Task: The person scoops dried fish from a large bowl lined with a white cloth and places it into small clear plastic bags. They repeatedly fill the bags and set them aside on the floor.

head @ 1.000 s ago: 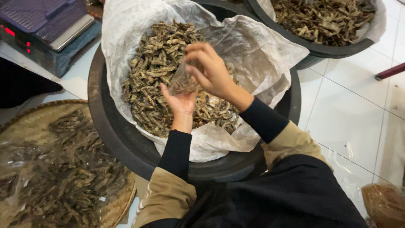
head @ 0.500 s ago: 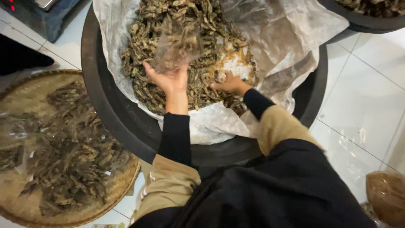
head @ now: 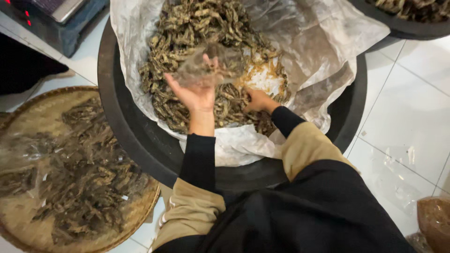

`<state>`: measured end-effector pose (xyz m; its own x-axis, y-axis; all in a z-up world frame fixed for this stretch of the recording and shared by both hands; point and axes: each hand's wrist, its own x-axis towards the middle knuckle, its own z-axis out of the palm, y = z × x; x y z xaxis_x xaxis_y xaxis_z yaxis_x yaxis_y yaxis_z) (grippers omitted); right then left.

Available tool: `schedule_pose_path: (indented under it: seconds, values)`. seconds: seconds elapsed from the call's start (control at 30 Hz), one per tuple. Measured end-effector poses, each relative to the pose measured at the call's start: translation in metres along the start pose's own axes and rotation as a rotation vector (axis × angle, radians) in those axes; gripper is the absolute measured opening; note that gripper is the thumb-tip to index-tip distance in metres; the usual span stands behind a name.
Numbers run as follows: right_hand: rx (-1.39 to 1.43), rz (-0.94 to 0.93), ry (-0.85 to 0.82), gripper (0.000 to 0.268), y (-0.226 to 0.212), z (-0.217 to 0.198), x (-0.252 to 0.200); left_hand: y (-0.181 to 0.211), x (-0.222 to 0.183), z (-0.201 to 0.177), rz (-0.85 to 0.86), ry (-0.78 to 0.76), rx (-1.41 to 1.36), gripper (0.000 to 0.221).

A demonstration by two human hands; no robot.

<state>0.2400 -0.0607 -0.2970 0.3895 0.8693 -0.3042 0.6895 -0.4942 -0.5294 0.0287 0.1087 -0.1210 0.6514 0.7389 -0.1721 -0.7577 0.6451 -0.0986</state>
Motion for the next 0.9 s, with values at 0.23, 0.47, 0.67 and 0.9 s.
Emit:
schedule_pose_path:
  seconds: [0.23,0.47,0.67,0.9]
  values:
    - [0.738,-0.197,0.639,0.046,-0.108,-0.165,-0.072,-0.010,0.014,-0.018,-0.038,0.175,0.060,0.092]
    - [1.438,-0.698,0.944,0.047,-0.226,-0.220,-0.117,-0.027,0.008,-0.025,-0.111,0.230,0.075,0.095]
    - [1.071,-0.622,1.339,0.041,-0.247,-0.206,-0.095,-0.034,0.004,-0.019,-0.164,0.225,0.078,0.095]
    - [0.786,-0.761,1.079,0.049,-0.250,-0.175,-0.098,-0.036,-0.001,-0.011,-0.075,0.264,0.115,0.093]
